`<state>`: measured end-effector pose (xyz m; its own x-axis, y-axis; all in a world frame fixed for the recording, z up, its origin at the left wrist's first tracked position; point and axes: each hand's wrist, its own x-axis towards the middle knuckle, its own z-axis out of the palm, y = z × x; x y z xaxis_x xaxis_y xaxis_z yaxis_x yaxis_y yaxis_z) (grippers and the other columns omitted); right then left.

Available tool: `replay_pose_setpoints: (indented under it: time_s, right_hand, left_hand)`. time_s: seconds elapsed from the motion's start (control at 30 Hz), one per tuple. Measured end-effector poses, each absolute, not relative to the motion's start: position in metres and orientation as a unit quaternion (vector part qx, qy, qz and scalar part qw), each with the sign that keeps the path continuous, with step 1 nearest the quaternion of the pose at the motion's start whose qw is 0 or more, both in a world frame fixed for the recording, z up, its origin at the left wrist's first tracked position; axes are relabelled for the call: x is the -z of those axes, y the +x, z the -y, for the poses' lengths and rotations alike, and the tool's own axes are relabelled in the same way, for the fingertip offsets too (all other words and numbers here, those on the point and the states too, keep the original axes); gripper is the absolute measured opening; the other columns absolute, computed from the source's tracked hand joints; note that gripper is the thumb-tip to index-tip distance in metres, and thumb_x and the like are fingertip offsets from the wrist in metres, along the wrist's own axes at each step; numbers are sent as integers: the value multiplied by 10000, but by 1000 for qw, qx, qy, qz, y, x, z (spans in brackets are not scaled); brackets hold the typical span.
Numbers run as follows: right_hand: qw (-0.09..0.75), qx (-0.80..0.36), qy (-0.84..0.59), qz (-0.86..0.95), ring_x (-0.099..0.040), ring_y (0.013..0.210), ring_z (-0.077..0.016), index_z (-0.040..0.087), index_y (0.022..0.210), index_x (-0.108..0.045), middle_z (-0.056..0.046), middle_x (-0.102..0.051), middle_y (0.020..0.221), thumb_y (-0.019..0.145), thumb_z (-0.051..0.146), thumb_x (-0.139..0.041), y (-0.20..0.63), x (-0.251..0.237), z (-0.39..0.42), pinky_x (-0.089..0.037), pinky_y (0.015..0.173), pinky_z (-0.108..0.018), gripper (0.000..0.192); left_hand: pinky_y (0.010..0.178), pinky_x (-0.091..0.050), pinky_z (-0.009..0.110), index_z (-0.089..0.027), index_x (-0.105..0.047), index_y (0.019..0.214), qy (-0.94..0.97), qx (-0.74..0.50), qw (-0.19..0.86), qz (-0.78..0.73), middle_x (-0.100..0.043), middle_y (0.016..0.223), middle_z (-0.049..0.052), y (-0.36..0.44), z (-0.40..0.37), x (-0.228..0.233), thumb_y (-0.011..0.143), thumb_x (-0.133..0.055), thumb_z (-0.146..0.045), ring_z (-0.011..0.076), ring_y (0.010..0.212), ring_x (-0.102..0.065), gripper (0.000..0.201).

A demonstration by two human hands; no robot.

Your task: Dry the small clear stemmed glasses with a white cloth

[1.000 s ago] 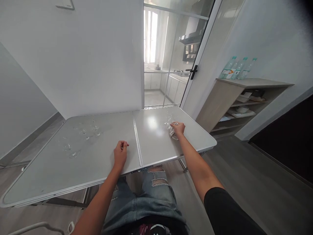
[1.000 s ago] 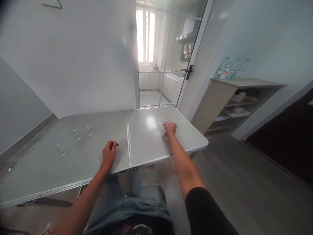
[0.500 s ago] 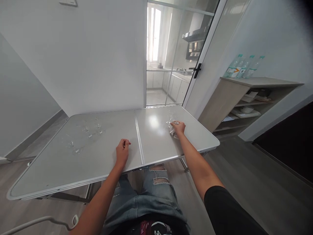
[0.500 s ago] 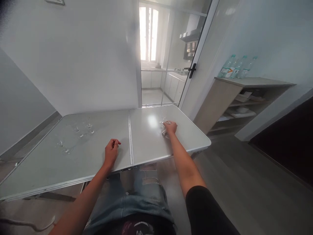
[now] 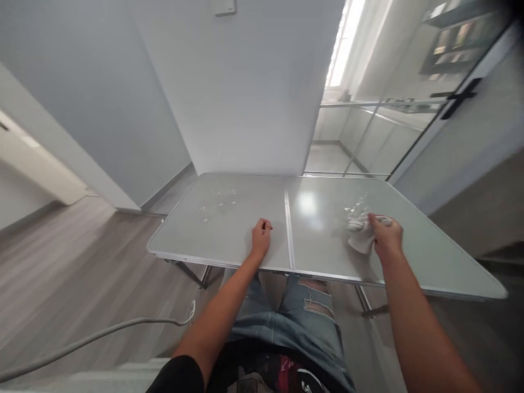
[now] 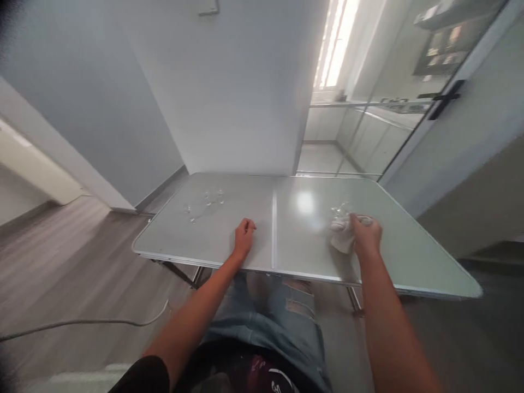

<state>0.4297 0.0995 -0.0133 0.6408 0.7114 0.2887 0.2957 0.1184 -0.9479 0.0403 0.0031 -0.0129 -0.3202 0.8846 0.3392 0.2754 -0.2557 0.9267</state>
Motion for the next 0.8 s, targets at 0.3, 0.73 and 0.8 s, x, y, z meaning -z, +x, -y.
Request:
replay_pose_setpoints:
  time_s: [0.3,0.73,0.8]
  right_hand:
    - [671,-472,-542,181,-674,1089,-357,294,666,-590,-185,-681,1124,800,407,-616,377,42,-9,-559,827,-594,177]
    - [682,-586,-419,129,-708,849,-194,219,949,-665,-34,-745,931,897,363,-655,341,37,58,-601,909,-403,154]
    - [672,-601,-412,132,-713,830,-194,223,941,-671,-24,-752,913,897,350,-673,338,39,60,-607,899,-393,134]
  left_hand:
    - [724,-418,282,-212,-601,851,428,-619,103,-650,-637,794,22,-44,2,10,952,-528,-357,176,757,-575,191]
    - [941,-437,386,-140,-610,1072,315,-482,-52,-816,-657,1065,139,-173,-18,13,881,-653,-252,265,1039,-614,225]
    - [879,-455,361,-162,-647,1002,316,-499,-32,-806,-687,961,104,-175,-20,13,896,-616,-239,242,936,-640,134]
